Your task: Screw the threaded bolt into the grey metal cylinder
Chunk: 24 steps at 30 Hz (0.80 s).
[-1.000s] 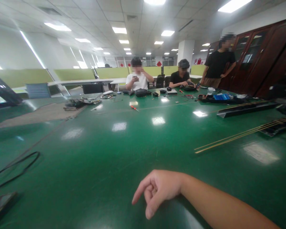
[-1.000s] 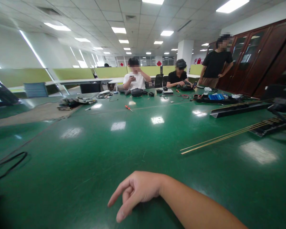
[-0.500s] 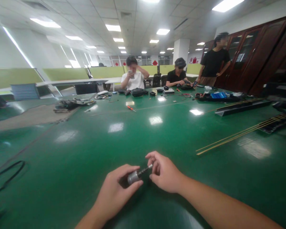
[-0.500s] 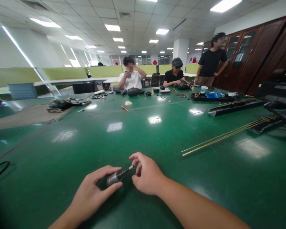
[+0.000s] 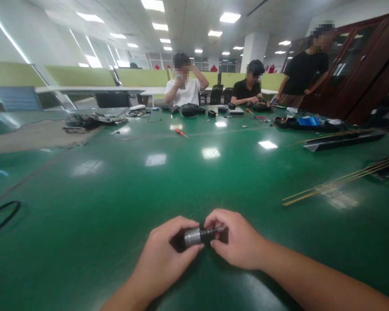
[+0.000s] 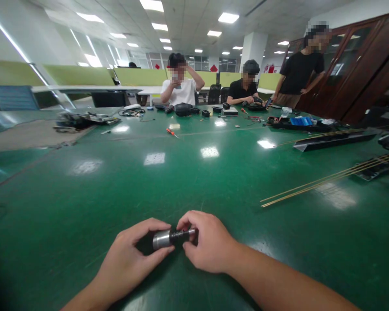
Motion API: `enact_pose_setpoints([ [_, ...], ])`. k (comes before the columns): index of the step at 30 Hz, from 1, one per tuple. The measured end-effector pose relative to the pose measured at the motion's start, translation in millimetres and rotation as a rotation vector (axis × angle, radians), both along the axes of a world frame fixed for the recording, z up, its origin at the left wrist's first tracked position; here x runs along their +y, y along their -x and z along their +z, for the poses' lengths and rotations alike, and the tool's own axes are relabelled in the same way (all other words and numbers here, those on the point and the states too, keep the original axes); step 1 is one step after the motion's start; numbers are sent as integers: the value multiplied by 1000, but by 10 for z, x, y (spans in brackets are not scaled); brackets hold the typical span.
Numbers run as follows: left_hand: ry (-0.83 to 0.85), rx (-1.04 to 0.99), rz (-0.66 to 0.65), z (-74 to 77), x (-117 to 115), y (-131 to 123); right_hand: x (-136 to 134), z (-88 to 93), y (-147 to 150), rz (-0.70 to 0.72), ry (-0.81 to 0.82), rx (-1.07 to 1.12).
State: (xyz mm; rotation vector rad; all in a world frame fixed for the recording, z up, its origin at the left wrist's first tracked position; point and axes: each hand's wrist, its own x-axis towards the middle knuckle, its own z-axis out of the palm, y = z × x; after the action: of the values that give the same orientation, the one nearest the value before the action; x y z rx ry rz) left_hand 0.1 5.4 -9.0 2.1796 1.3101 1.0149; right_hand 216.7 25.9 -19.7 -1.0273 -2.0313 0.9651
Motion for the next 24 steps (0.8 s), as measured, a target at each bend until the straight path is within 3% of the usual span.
enact_pose_setpoints([
  [7,38,-1,-53,-1,2,-30,-30,13,33,35,64,86],
  [24,-40,23,55,-32,-20,-20,9,56,35,6,36,58],
])
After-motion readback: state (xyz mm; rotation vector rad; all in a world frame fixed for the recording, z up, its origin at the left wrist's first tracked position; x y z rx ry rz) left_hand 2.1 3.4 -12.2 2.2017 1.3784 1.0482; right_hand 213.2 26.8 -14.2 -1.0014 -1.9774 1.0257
